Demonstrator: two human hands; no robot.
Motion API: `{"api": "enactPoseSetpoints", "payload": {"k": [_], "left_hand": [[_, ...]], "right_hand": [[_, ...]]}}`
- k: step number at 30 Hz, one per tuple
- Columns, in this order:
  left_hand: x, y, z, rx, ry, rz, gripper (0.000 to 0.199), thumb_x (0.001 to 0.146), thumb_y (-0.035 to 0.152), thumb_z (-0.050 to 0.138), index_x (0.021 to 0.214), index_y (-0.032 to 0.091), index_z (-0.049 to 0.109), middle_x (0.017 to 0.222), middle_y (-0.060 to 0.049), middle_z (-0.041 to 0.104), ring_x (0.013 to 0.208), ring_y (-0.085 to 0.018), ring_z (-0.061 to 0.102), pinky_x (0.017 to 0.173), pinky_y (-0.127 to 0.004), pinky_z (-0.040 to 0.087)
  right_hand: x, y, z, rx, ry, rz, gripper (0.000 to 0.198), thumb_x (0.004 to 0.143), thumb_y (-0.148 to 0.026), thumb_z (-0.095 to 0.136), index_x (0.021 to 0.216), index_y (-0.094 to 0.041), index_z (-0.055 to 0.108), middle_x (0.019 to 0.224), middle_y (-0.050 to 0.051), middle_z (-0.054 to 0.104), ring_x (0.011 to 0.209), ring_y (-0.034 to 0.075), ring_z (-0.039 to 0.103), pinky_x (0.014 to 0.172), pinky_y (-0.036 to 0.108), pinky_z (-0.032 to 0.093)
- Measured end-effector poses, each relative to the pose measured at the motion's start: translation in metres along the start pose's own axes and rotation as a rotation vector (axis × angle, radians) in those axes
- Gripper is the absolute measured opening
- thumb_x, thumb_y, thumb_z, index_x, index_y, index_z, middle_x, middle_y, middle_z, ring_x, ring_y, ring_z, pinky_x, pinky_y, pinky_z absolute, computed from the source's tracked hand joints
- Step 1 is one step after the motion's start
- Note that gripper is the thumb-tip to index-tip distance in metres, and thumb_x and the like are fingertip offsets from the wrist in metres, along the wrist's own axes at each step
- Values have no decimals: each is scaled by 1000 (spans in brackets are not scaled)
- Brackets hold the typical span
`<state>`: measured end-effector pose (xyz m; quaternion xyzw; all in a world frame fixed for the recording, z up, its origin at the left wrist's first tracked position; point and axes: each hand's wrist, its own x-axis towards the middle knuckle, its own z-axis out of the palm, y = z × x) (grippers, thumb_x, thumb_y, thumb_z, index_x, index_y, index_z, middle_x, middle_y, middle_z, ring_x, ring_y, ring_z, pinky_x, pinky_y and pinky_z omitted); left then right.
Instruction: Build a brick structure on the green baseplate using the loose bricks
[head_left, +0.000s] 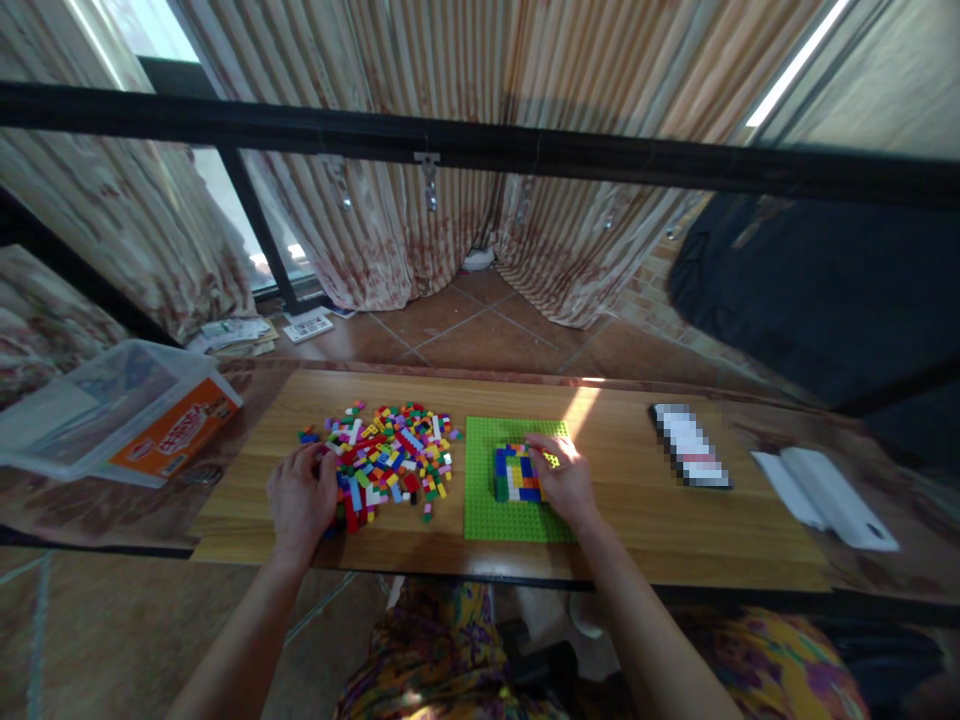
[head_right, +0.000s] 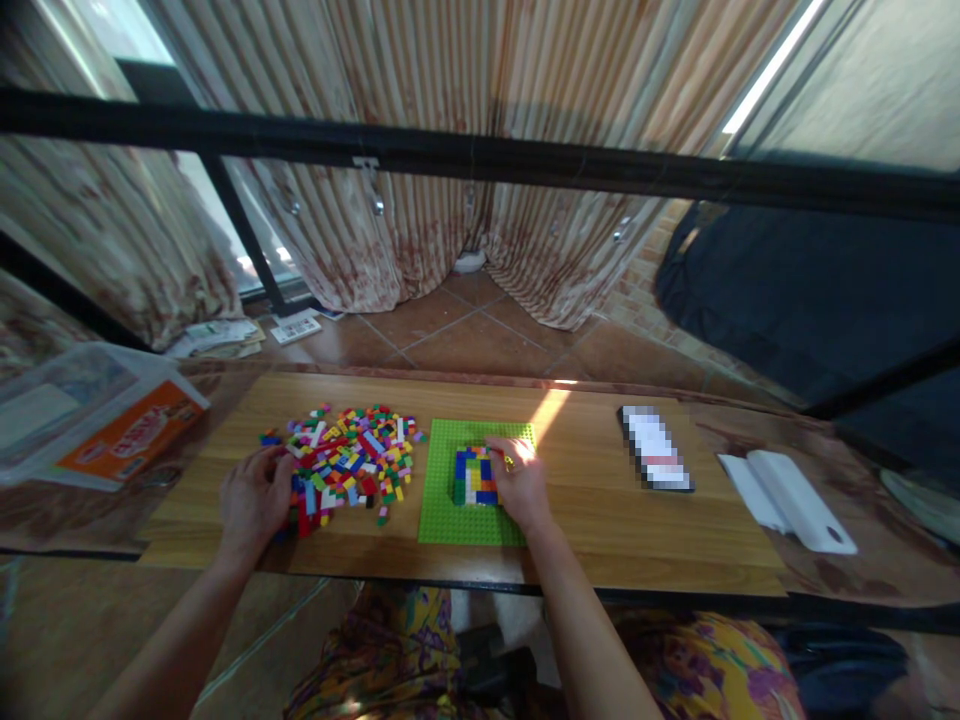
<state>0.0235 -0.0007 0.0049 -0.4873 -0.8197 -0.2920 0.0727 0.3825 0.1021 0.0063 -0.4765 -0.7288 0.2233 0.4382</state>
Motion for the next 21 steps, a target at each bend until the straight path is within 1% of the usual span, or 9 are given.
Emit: {"api": "enactPoseSetpoints", "payload": {"k": [6,9,11,15,21], "left_hand": [[0,-2,1,-17,-8,1,40,87,44,37,98,16,64,106,-15,68,104,-29,60,95,-43,42],[0,-1,1,-9,-3,-1,40,87,45,37,97,16,64,107,-15,68,104,-30,59,95,-44,42],[0,0,0,-1,-3,-3,41,88,45,37,97,16,64,106,-14,68,103,-30,60,94,-43,42],[0,-1,-1,-6,-18,11,38,88,44,37,97,17,64,106,-13,68,102,-28,60,93,-42,43],[1,-2,1,-7,-10,-6,37,87,44,38,97,18,63,106,-12,68,103,-28,59,95,-42,42]], "right_hand": [[-3,1,9,97,69,190,24,85,-40,56,94,-25,72,96,4,73,88,20,65,80,36,53],[-2,2,16,217,91,315,29,81,-44,59,95,-22,73,96,6,73,86,21,66,78,36,53],[-2,1,20,298,103,371,31,79,-44,62,94,-19,72,94,7,73,83,21,67,76,36,54],[-2,1,23,360,120,388,30,76,-42,64,92,-18,72,91,8,73,82,21,67,77,36,54],[-2,1,21,301,93,365,29,78,-43,62,89,-18,73,89,7,73,83,22,66,78,37,52]]}}
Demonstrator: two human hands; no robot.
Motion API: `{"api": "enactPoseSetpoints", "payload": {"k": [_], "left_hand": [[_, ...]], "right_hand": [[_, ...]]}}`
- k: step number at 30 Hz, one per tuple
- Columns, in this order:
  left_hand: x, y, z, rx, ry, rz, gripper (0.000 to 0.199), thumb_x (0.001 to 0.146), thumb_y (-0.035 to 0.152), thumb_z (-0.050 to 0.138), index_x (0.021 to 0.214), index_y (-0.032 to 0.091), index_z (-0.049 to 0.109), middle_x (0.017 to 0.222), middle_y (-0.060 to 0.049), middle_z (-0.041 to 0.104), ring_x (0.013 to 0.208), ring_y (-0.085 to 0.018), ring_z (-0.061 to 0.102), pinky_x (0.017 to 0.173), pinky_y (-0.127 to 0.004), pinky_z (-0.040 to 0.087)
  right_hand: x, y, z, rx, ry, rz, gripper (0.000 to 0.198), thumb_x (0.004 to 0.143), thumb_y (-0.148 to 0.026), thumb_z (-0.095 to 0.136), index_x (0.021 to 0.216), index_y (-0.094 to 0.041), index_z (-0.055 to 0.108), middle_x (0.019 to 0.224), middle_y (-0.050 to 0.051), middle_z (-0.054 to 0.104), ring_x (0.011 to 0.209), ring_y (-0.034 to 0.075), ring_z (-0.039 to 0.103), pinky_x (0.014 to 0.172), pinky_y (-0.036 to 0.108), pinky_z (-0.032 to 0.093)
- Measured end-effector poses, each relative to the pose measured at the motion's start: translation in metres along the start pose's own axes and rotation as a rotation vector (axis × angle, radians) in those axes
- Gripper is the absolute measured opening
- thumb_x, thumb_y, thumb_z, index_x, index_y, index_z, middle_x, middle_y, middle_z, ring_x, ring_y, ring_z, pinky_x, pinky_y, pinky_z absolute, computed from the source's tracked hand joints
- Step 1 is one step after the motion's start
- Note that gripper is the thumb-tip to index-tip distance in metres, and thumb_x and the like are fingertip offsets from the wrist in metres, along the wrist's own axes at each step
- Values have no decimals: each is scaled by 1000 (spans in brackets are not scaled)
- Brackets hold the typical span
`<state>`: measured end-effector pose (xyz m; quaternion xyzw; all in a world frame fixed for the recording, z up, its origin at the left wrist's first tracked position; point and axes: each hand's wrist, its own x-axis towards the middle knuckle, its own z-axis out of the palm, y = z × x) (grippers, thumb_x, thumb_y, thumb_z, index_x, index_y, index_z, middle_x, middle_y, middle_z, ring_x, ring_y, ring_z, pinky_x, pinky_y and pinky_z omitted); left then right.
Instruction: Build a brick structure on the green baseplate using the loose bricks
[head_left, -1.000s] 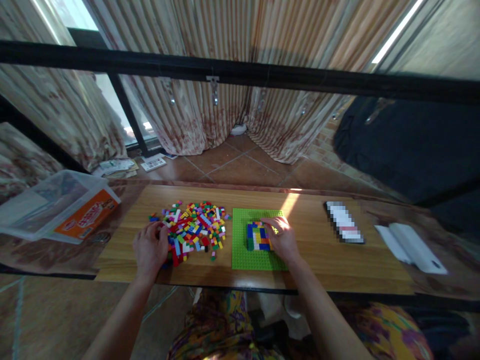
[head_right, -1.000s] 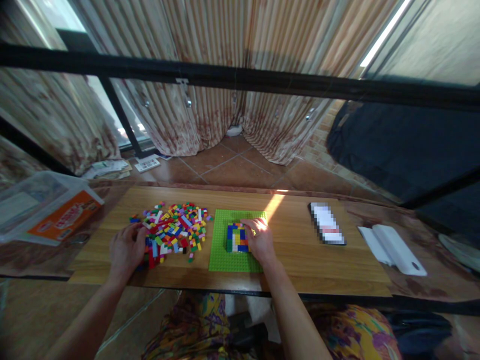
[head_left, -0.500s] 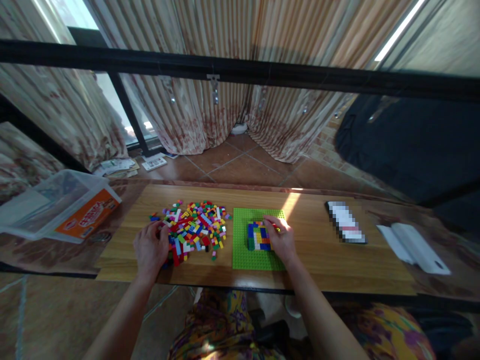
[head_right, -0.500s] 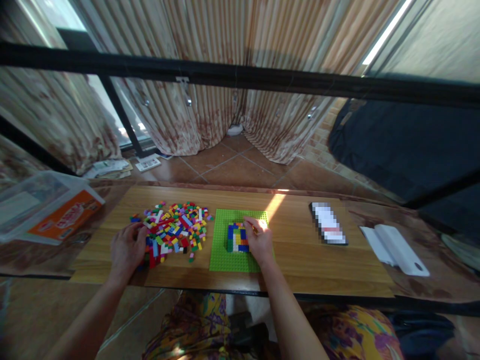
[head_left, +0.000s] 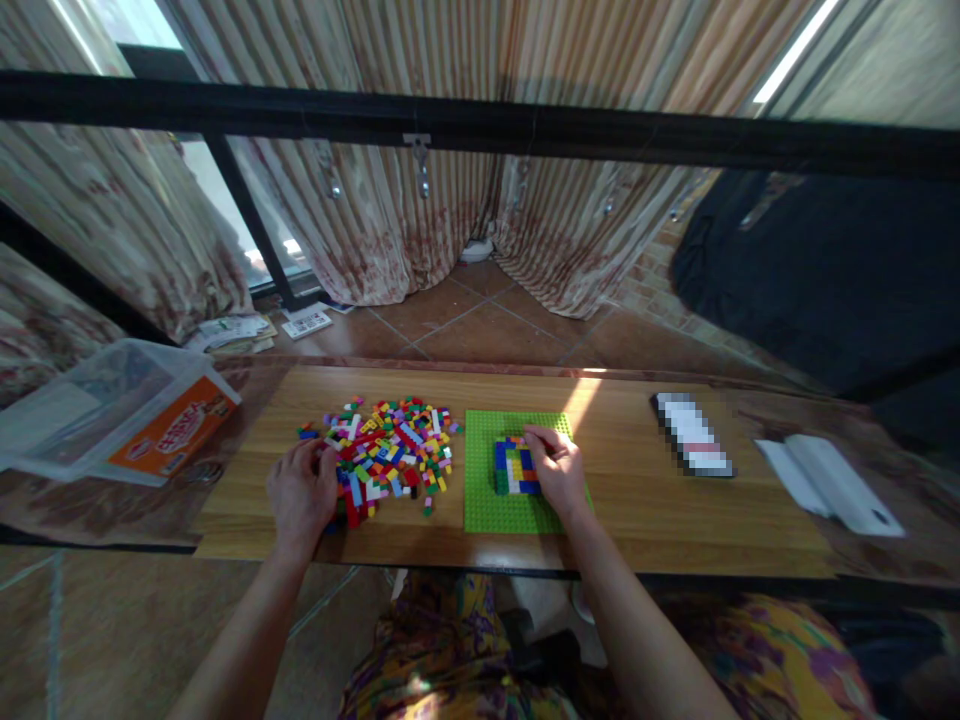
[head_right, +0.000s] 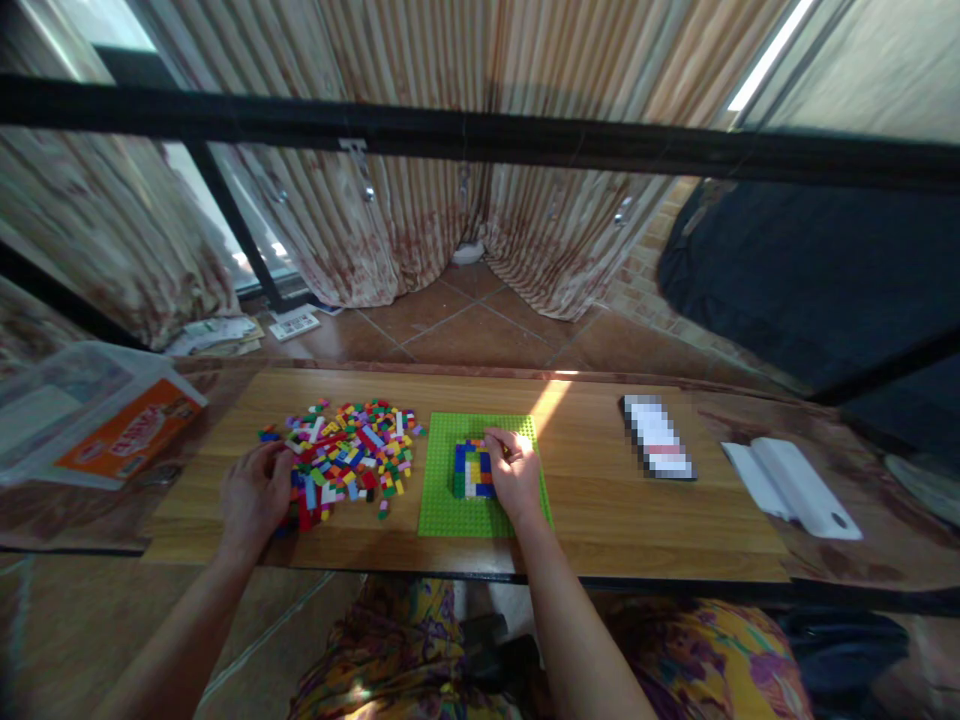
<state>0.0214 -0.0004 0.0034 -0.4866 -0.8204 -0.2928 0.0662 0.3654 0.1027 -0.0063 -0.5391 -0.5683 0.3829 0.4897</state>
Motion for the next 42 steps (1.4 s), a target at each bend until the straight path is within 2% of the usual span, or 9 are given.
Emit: {"api": "enactPoseSetpoints", "payload": {"k": [23,42], "left_hand": [[0,4,-1,-8,-23,-45,39,87,43,41,101,15,64,109,-15,66,106,-28,58,98,-42,41],[0,1,2,-7,7,-12,39,87,44,40,99,16,65,108,-13,68,103,-27,60,96,-42,42]], "right_hand": [[-3,-4,-1,-236,-15,-173,24,87,-38,52,79,-22,68,82,4,67,83,20,60,79,34,46],[-4,-7,-2,-301,-16,-260,24,89,-34,49,78,-23,66,81,3,67,82,20,58,80,35,44]]}}
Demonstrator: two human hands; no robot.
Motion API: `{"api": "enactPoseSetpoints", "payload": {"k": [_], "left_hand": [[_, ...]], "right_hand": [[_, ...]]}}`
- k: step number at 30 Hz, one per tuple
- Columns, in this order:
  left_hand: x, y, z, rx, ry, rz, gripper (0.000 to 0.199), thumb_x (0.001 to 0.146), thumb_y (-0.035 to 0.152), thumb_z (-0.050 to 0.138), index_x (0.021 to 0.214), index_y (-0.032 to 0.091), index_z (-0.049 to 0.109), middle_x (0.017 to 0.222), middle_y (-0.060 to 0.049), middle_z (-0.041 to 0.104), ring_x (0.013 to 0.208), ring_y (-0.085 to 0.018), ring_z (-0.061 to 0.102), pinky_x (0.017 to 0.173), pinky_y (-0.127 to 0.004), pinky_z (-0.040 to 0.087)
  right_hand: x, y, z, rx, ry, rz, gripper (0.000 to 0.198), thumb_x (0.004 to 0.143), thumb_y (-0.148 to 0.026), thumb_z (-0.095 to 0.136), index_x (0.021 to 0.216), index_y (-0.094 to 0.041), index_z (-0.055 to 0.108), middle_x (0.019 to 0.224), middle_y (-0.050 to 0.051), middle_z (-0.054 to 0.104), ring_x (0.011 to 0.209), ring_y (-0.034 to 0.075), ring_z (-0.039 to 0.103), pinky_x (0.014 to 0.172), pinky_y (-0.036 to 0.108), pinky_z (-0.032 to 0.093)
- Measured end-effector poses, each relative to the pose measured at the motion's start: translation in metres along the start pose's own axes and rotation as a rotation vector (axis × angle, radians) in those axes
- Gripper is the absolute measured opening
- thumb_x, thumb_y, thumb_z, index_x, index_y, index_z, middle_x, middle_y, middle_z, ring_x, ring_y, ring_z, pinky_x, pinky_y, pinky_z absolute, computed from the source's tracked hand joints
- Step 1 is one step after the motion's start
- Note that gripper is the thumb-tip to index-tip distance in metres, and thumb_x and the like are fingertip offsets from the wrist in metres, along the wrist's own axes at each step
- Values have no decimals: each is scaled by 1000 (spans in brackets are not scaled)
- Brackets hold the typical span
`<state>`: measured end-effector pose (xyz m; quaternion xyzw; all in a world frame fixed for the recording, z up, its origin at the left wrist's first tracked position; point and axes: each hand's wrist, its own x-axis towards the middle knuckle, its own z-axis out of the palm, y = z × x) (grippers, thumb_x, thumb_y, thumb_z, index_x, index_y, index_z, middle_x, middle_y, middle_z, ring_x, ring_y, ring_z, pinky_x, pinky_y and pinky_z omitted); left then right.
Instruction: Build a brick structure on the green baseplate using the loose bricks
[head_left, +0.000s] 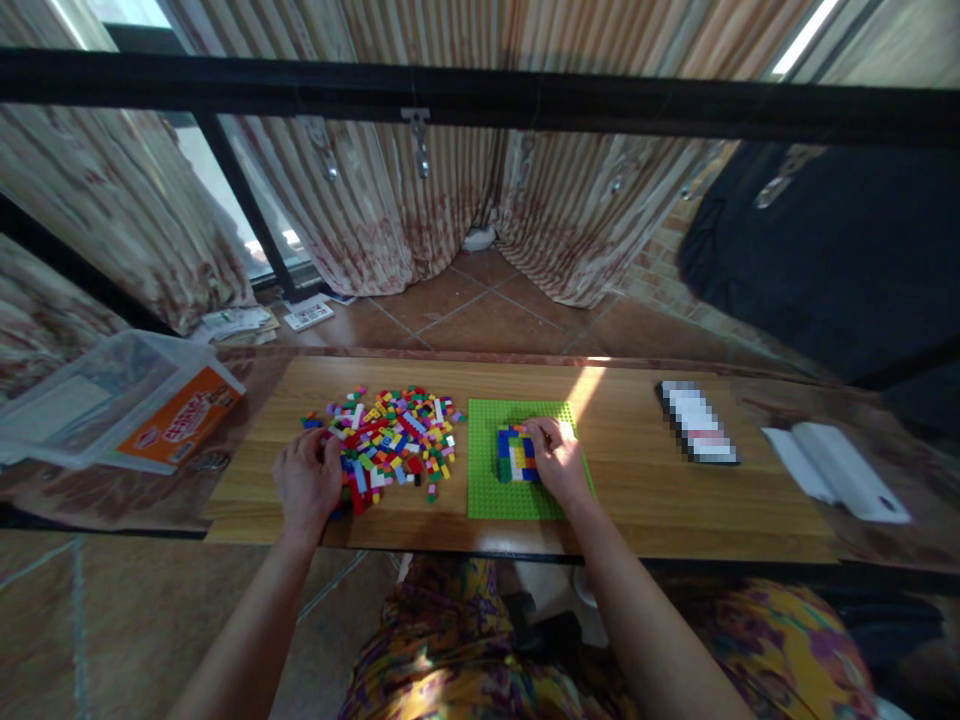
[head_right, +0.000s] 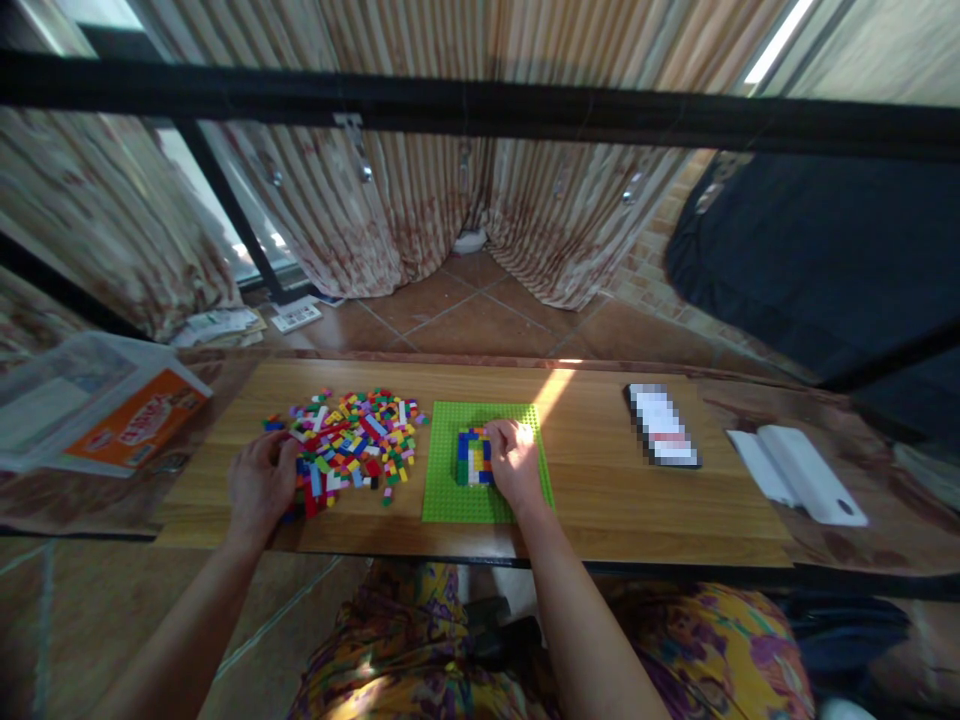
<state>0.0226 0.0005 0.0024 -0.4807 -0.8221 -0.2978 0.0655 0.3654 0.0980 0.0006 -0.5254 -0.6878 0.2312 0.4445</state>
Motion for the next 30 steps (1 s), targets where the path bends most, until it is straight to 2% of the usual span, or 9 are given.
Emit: {"api": "enactPoseSetpoints", "payload": {"k": [8,12,30], "left_hand": [[0,1,0,-10,9,-1,40,87,43,40,100,15,65,108,-13,68,104,-28,60,97,-42,42],[0,-1,1,-6,6,-7,40,87,44,40,100,16,65,109,-14,67,104,-28,59,96,-43,42],[0,-1,0,-2,9,9,39,88,45,40,100,17,65,108,-12,68,103,-27,60,96,-40,42]], "right_hand": [[0,-1,2,10,8,34,30,93,-38,44,85,-23,69,86,4,67,87,20,58,84,35,43],[0,-3,1,-1,4,49,33,93,-39,43,78,-23,67,81,3,65,84,20,57,80,34,42],[1,1,1,-37,7,-27,29,91,-38,46,76,-22,65,79,4,65,80,20,57,78,34,44]]}}
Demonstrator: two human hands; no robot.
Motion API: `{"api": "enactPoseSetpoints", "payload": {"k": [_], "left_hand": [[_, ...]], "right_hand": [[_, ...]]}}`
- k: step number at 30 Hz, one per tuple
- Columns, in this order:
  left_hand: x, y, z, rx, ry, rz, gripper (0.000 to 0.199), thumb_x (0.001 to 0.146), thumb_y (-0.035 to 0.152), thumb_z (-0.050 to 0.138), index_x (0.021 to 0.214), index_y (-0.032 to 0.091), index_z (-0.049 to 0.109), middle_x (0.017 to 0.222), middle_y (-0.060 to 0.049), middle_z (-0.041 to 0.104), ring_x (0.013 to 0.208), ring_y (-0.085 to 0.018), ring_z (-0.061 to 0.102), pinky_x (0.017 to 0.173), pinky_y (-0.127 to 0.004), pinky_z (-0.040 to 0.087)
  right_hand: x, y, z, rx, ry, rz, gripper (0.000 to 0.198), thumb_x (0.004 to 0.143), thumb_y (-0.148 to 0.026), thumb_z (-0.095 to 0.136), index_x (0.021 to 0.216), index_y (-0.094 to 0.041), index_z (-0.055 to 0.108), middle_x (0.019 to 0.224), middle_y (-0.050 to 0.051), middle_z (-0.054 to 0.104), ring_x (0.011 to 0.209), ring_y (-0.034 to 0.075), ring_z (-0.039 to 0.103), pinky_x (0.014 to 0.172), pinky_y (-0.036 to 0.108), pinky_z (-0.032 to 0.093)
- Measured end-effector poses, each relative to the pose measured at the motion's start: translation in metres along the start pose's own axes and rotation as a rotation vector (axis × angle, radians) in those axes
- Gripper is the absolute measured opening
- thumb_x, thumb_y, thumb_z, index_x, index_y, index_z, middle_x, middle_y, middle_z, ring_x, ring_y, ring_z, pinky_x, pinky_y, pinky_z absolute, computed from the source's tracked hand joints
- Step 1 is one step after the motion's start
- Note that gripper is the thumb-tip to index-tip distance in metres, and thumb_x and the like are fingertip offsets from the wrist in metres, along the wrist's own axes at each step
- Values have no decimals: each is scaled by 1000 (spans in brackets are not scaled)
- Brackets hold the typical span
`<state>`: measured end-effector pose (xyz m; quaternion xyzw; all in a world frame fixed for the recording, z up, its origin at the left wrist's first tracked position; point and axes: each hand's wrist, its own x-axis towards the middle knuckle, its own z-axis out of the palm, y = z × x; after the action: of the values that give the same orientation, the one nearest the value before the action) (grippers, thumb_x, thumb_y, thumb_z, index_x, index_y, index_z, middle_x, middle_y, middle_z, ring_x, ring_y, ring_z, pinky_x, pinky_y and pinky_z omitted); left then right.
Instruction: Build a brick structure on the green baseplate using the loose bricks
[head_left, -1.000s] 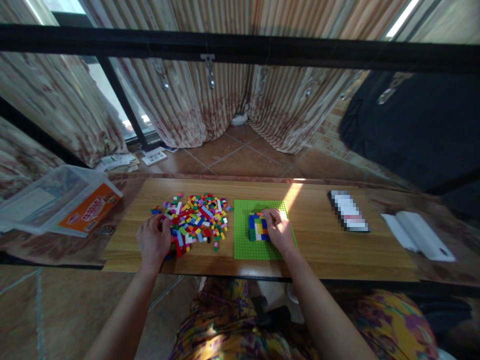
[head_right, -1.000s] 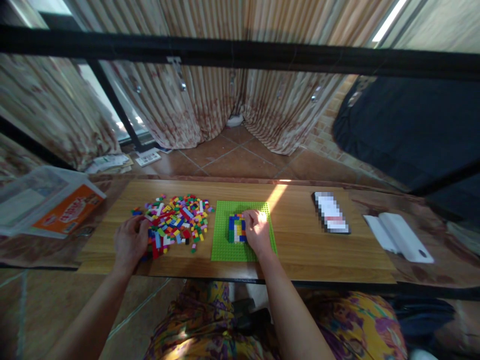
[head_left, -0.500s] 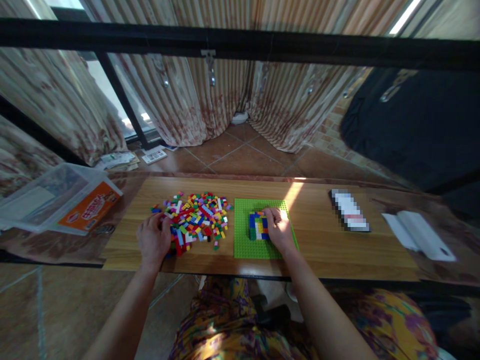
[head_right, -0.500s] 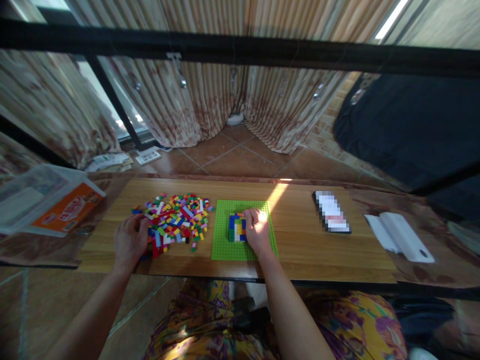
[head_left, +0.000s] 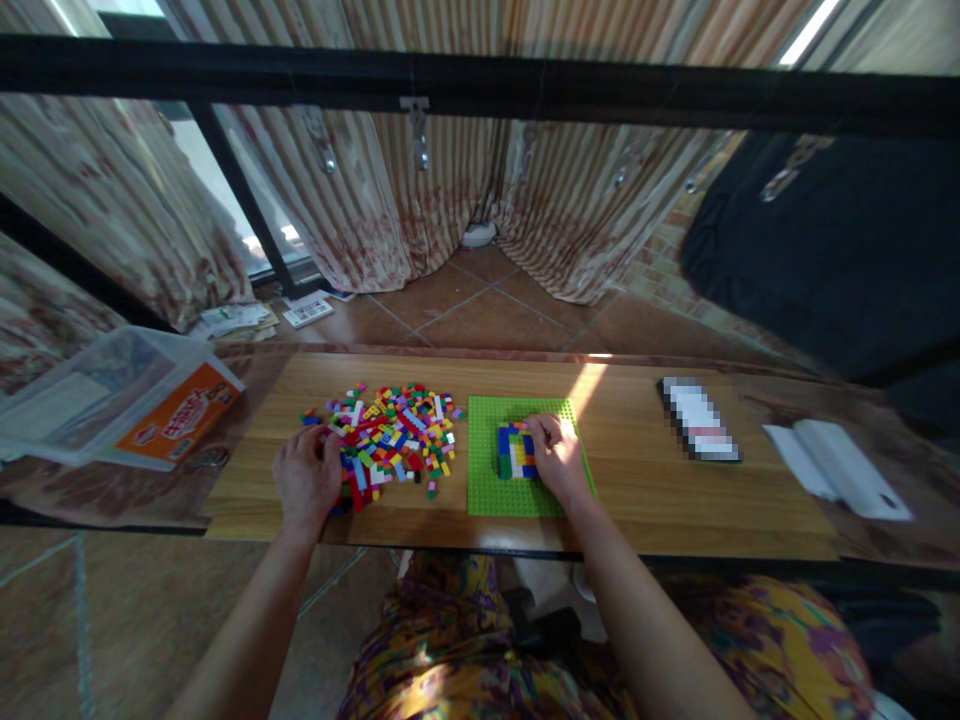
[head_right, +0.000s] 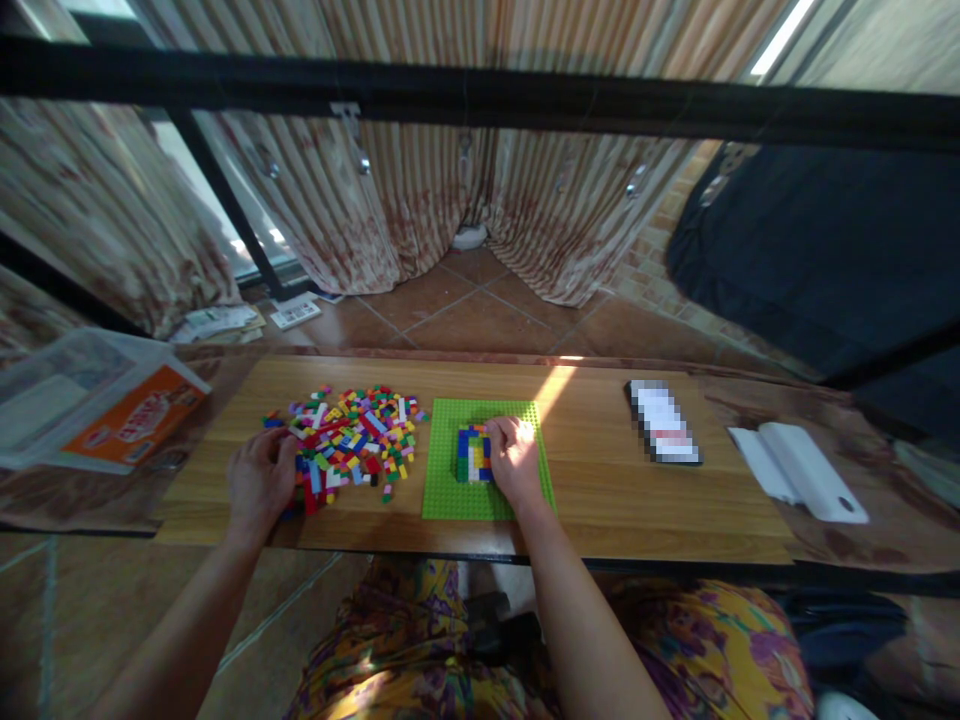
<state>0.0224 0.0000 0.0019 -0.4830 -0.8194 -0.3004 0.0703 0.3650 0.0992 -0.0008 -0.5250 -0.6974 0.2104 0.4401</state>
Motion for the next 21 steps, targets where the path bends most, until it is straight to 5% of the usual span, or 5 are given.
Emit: {"api": "enactPoseSetpoints", "payload": {"k": [21], "left_hand": [[0,0,1,-6,-11,-18,36,88,41,42,101,16,64,110,-13,67,106,-27,58,98,-42,41]], "right_hand": [[-5,2,2,-10,23,-2,26,91,-37,47,82,-23,66,83,4,66,83,20,58,81,36,44]]}}
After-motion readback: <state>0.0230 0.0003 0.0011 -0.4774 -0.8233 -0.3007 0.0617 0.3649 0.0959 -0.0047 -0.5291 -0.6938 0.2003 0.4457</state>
